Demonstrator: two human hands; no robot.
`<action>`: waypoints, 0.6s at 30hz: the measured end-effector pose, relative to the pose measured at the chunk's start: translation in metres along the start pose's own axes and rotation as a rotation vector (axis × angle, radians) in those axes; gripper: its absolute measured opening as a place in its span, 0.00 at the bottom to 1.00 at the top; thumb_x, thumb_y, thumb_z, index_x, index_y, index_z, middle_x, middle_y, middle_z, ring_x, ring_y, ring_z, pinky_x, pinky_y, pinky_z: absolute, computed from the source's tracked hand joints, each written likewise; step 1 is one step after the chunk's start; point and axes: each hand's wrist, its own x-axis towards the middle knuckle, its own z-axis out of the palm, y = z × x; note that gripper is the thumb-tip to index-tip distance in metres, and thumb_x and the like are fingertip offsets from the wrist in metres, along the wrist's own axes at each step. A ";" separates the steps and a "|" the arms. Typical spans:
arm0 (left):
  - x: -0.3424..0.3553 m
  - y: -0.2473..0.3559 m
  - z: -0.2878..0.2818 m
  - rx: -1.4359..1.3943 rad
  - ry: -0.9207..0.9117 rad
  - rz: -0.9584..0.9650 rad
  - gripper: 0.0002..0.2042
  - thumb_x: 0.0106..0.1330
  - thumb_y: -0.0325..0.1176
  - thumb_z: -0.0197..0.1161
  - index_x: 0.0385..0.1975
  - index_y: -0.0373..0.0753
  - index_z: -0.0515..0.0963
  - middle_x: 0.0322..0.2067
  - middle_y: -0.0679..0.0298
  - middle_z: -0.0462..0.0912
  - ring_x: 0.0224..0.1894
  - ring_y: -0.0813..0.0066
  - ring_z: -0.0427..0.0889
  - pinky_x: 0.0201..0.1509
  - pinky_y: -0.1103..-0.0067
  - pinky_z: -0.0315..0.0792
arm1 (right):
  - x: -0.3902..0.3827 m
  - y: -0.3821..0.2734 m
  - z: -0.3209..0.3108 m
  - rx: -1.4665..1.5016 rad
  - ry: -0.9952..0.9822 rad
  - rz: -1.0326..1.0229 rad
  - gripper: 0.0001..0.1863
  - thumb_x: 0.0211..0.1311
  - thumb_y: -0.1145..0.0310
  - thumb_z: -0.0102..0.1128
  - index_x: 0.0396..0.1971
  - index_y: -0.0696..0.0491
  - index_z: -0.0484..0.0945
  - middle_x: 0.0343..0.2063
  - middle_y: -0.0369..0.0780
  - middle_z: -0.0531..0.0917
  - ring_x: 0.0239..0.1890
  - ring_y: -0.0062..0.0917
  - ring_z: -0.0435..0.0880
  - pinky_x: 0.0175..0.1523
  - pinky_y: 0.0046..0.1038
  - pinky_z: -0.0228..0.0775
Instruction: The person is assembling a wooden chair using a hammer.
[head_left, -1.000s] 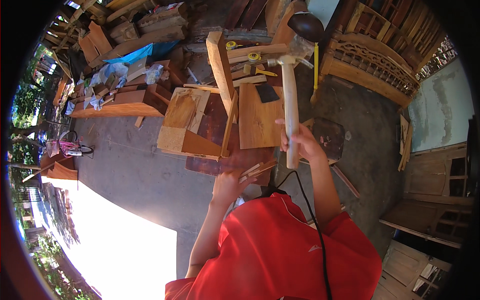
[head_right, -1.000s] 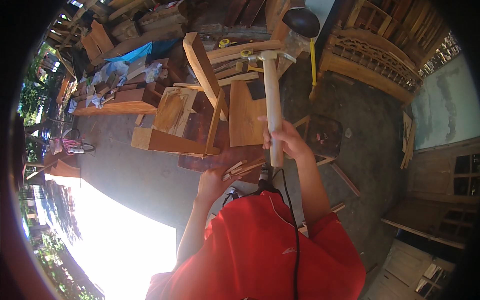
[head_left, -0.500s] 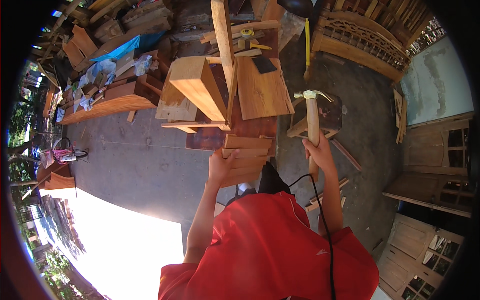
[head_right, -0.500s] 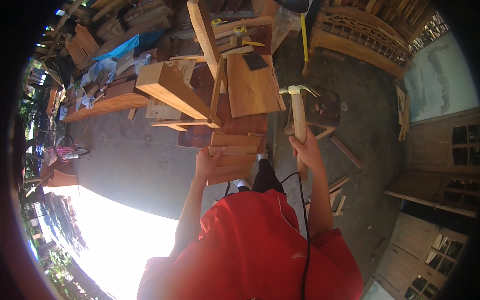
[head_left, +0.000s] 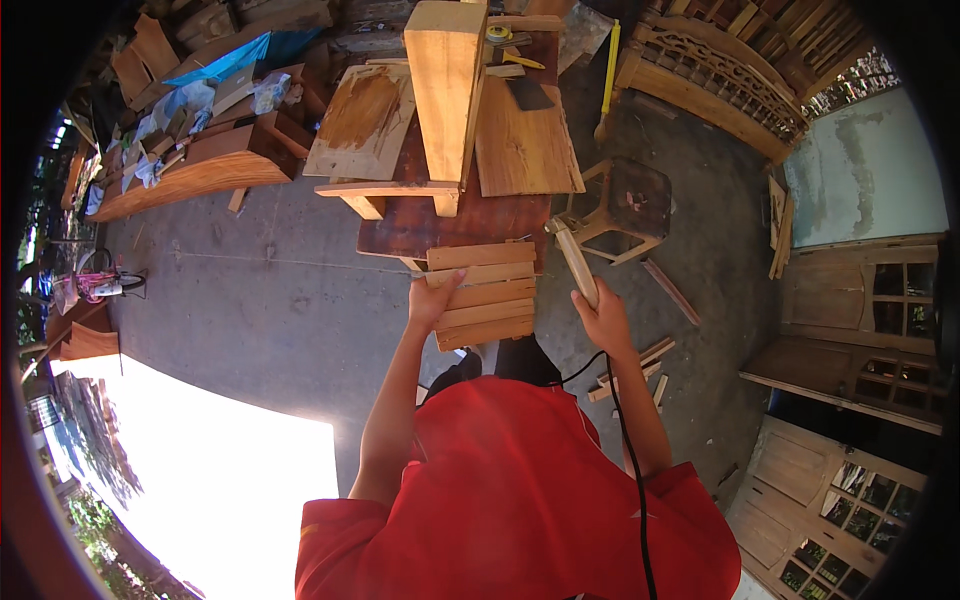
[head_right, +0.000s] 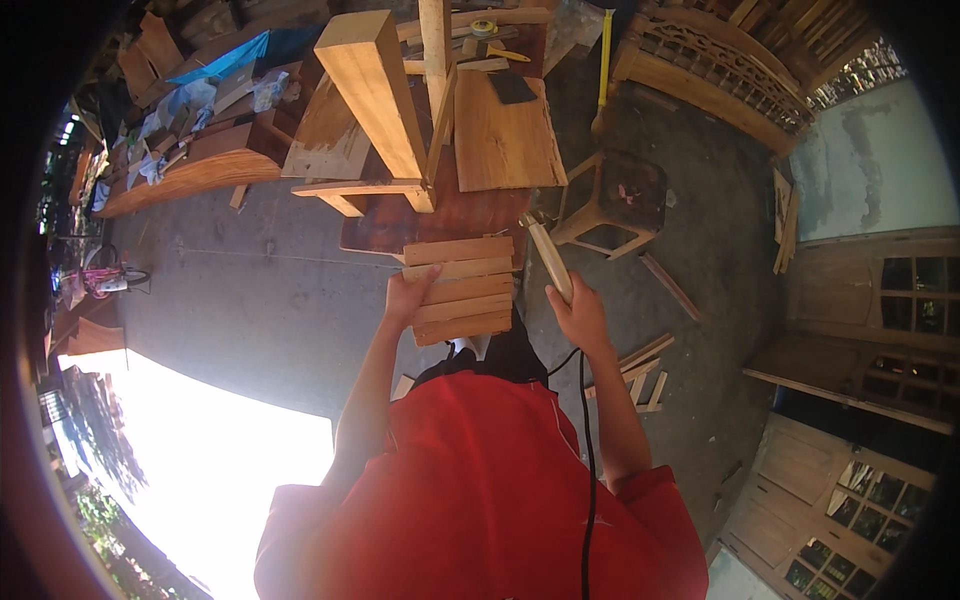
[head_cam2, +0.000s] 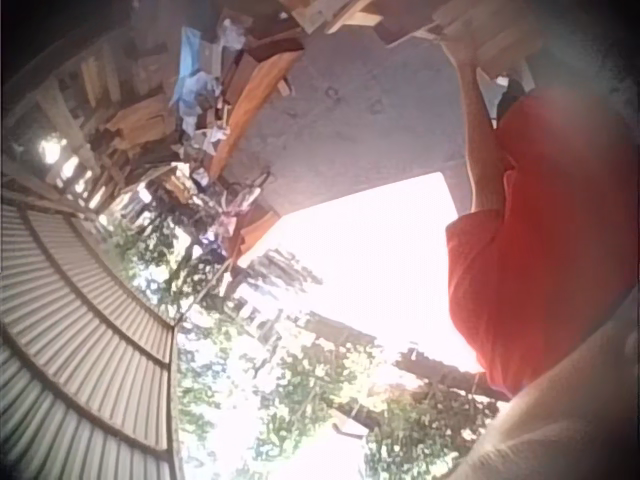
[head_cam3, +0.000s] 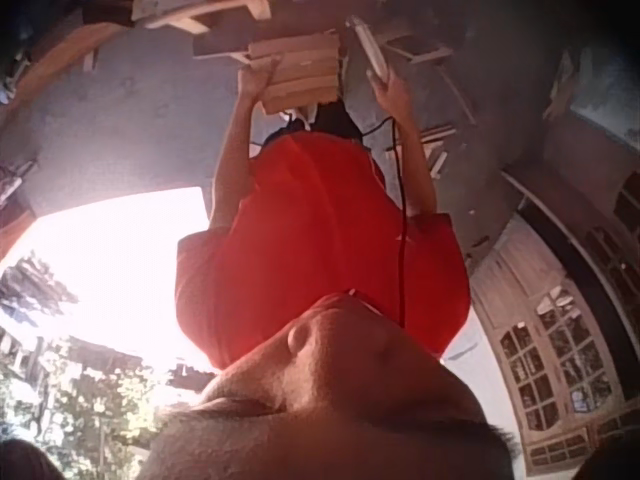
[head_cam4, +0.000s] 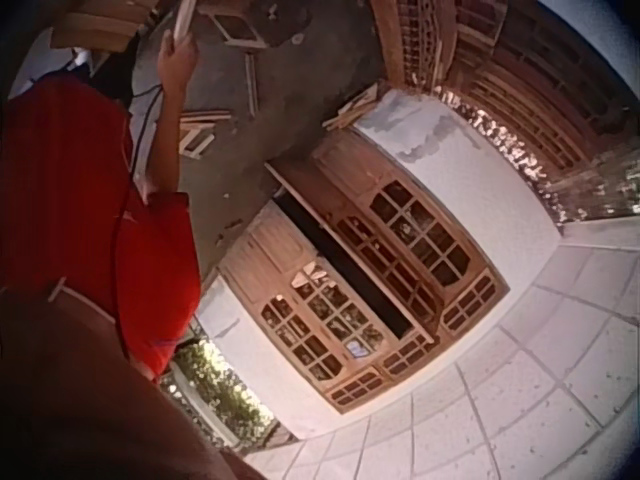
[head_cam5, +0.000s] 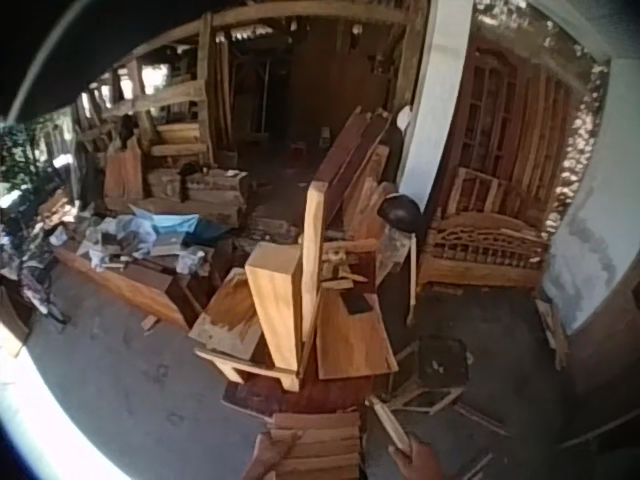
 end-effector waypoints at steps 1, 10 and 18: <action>0.002 -0.006 -0.002 0.006 -0.005 -0.016 0.34 0.58 0.55 0.79 0.52 0.30 0.83 0.46 0.48 0.90 0.49 0.60 0.90 0.54 0.67 0.81 | 0.000 -0.005 0.002 0.021 -0.022 0.023 0.20 0.71 0.59 0.65 0.50 0.60 0.78 0.22 0.51 0.82 0.27 0.46 0.86 0.34 0.42 0.74; 0.003 0.032 0.008 0.428 0.119 -0.126 0.42 0.54 0.72 0.70 0.43 0.29 0.87 0.44 0.39 0.88 0.49 0.45 0.89 0.55 0.59 0.81 | 0.010 0.001 0.027 0.004 -0.128 -0.033 0.22 0.71 0.57 0.65 0.53 0.59 0.78 0.24 0.52 0.84 0.31 0.50 0.87 0.36 0.43 0.75; -0.010 0.045 0.027 0.553 0.261 -0.109 0.49 0.60 0.69 0.66 0.67 0.29 0.68 0.48 0.37 0.84 0.54 0.41 0.85 0.57 0.56 0.79 | 0.013 0.009 0.050 -0.028 -0.092 -0.007 0.24 0.72 0.55 0.63 0.56 0.59 0.78 0.27 0.54 0.85 0.33 0.50 0.88 0.38 0.44 0.77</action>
